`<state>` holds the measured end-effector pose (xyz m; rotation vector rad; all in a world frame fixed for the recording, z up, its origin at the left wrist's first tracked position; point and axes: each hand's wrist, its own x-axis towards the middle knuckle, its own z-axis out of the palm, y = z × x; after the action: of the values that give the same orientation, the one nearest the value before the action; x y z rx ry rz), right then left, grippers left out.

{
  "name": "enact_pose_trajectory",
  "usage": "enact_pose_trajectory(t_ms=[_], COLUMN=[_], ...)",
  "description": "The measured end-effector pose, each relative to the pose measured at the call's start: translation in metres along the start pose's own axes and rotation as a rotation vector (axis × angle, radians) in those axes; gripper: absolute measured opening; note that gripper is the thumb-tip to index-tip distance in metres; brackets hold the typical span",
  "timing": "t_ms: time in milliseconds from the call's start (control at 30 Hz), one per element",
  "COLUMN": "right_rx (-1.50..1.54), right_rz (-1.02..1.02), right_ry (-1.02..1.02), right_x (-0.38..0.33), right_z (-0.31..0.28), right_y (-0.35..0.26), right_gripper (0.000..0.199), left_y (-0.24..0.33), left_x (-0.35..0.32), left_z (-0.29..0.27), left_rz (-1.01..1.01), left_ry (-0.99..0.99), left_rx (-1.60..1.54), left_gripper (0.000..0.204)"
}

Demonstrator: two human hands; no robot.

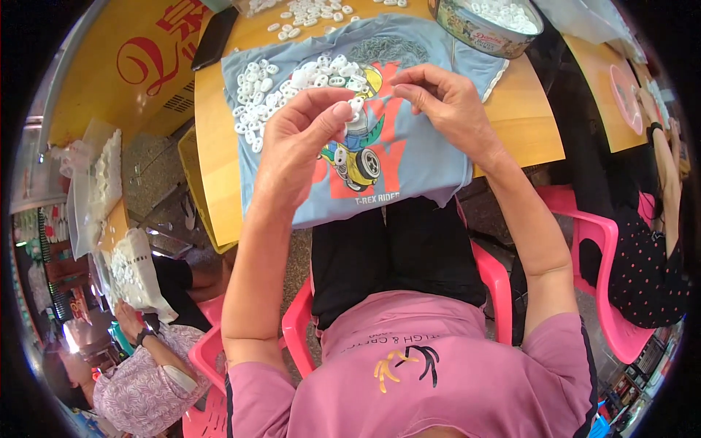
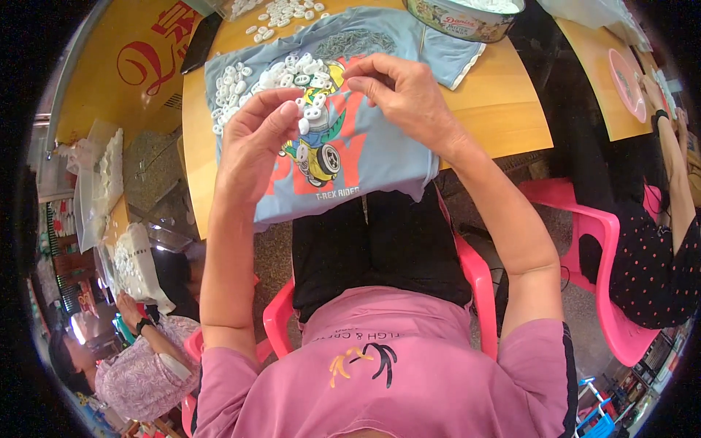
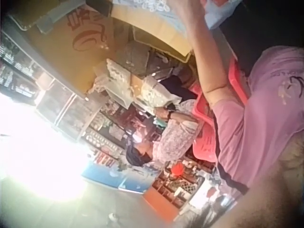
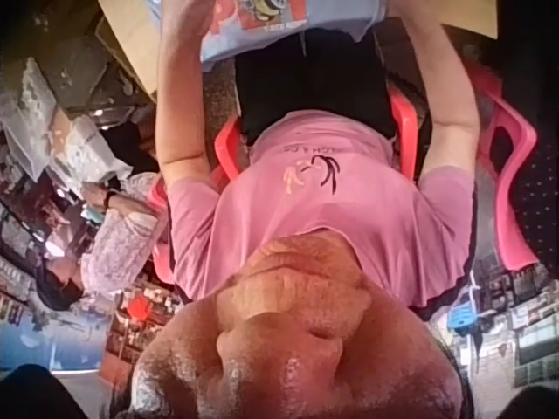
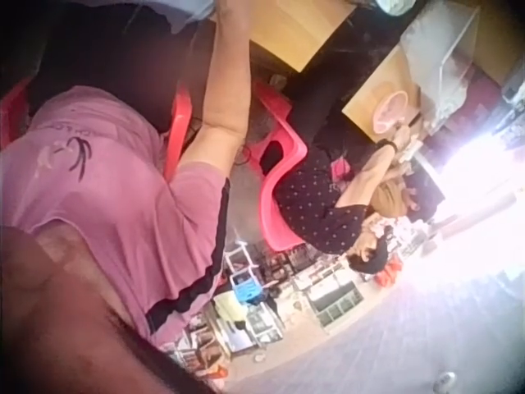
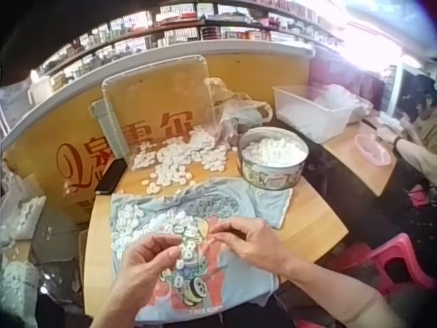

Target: Manually picking up, inspecting, and assembling small white plastic two-hole toggles on a cloth-covered workbench.

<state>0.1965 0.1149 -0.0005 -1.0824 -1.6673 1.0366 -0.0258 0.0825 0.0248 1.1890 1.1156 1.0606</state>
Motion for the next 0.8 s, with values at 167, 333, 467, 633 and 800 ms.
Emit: enact_pose_trajectory(t_ms=[167, 333, 467, 633, 800], right_rx=[0.189, 0.226, -0.086, 0.057, 0.288], right_rz=[0.023, -0.115, -0.403, -0.208, 0.056], right_ry=[-0.050, -0.065, -0.097, -0.047, -0.022], right_x=[-0.009, -0.020, -0.016, -0.021, -0.024], right_z=[0.006, 0.019, 0.017, 0.024, 0.031], right_y=[-0.021, -0.035, -0.031, -0.031, -0.040], right_gripper=[0.018, 0.018, 0.019, 0.019, 0.018], left_y=[-0.003, -0.006, -0.009, -0.009, -0.008], left_x=[-0.016, -0.020, -0.020, -0.025, -0.029], left_z=[0.013, 0.015, 0.015, 0.020, 0.033], left_rz=[-0.104, -0.123, -0.170, -0.175, -0.071], left_ry=[-0.006, -0.037, -0.064, -0.085, 0.030], left_rx=[-0.461, -0.608, -0.680, -0.728, -0.669], left_gripper=[0.021, 0.020, 0.020, 0.021, 0.021])
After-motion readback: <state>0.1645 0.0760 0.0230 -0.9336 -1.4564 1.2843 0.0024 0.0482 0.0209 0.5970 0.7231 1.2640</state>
